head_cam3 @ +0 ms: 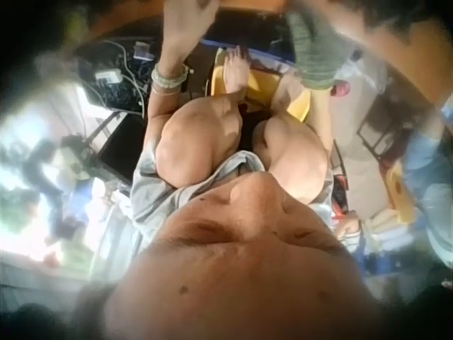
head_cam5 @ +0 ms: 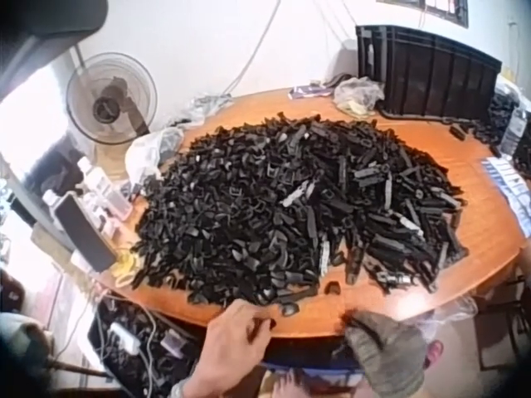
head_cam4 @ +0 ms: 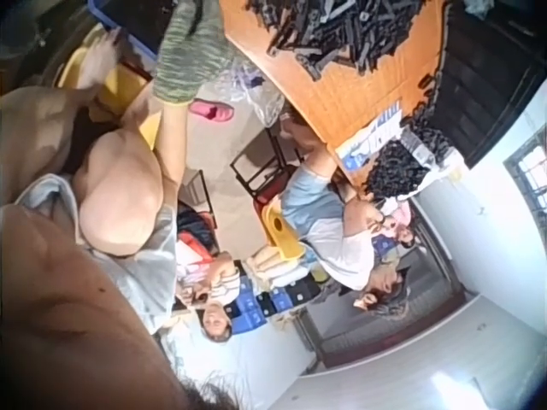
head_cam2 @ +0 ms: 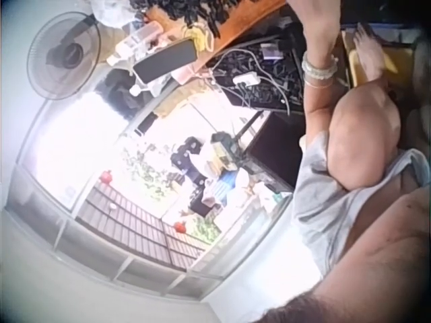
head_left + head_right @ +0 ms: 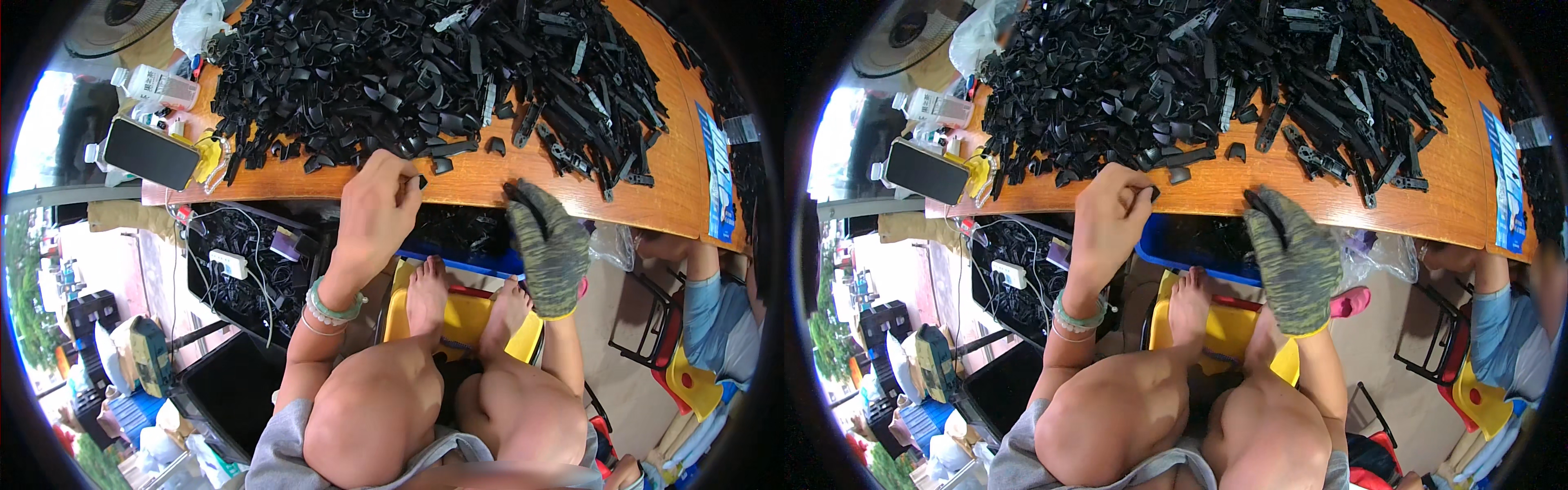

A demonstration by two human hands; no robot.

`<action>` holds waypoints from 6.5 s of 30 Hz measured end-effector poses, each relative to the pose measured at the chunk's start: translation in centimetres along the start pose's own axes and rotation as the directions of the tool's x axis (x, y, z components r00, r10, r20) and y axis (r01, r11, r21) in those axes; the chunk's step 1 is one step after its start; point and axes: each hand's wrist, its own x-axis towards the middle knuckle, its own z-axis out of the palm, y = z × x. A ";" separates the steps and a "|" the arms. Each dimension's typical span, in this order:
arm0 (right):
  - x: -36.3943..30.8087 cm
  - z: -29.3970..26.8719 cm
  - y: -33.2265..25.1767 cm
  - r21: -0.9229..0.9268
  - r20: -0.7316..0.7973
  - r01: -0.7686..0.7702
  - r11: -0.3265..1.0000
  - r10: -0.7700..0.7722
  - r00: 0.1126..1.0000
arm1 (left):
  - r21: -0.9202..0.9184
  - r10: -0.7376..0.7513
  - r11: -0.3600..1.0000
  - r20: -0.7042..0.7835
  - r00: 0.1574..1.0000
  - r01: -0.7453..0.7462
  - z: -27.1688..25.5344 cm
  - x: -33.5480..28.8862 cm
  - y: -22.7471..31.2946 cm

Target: The person sorts and inspects small black plastic components on a table by hand, wearing a glove.

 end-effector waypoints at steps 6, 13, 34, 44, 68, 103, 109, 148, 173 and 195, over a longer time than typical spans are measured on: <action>-1.5 0.3 -2.0 -0.058 0.077 0.018 0.998 -0.014 0.997 | -0.758 -0.274 0.554 0.226 0.935 0.346 0.3 -0.2 2.8; -1.9 0.3 -0.9 -0.013 0.191 0.350 0.937 -0.342 0.920 | -0.563 -0.247 0.750 0.247 0.937 0.346 1.7 -0.9 3.4; -1.5 -1.3 0.1 0.052 0.442 0.043 0.998 -0.062 0.895 | -0.317 0.091 0.946 0.061 0.994 -0.068 5.4 -0.4 3.5; -1.2 -1.6 0.9 -0.014 0.160 -0.113 0.993 0.114 0.981 | 0.435 0.486 0.760 0.114 0.867 -0.483 6.9 5.0 4.2; -0.1 -2.1 1.0 0.640 0.151 -0.392 0.661 0.392 0.907 | 0.498 0.622 0.594 0.213 0.754 -0.631 6.3 5.1 3.2; -1.7 -0.1 1.1 -0.299 -0.045 0.403 0.865 -0.435 0.899 | -0.483 -0.038 0.866 0.199 0.979 0.131 4.3 0.4 4.1; -3.4 0.5 1.8 -0.539 0.117 0.561 0.628 -0.604 0.788 | -0.514 -0.045 0.857 -0.129 0.991 -0.028 6.1 -0.5 5.4; -1.0 -0.3 0.9 0.523 0.178 -0.410 0.747 0.375 0.910 | 0.325 0.170 0.938 -0.134 0.976 -0.118 2.3 0.9 1.0; -1.3 -0.1 0.4 0.557 0.246 -0.490 0.670 0.430 0.868 | 0.239 0.233 0.953 -0.185 0.955 -0.187 4.6 1.1 1.5; -2.1 0.6 -0.4 0.484 0.084 -0.156 0.861 0.132 0.988 | -0.606 -0.222 0.732 0.219 0.950 0.311 4.0 0.3 3.7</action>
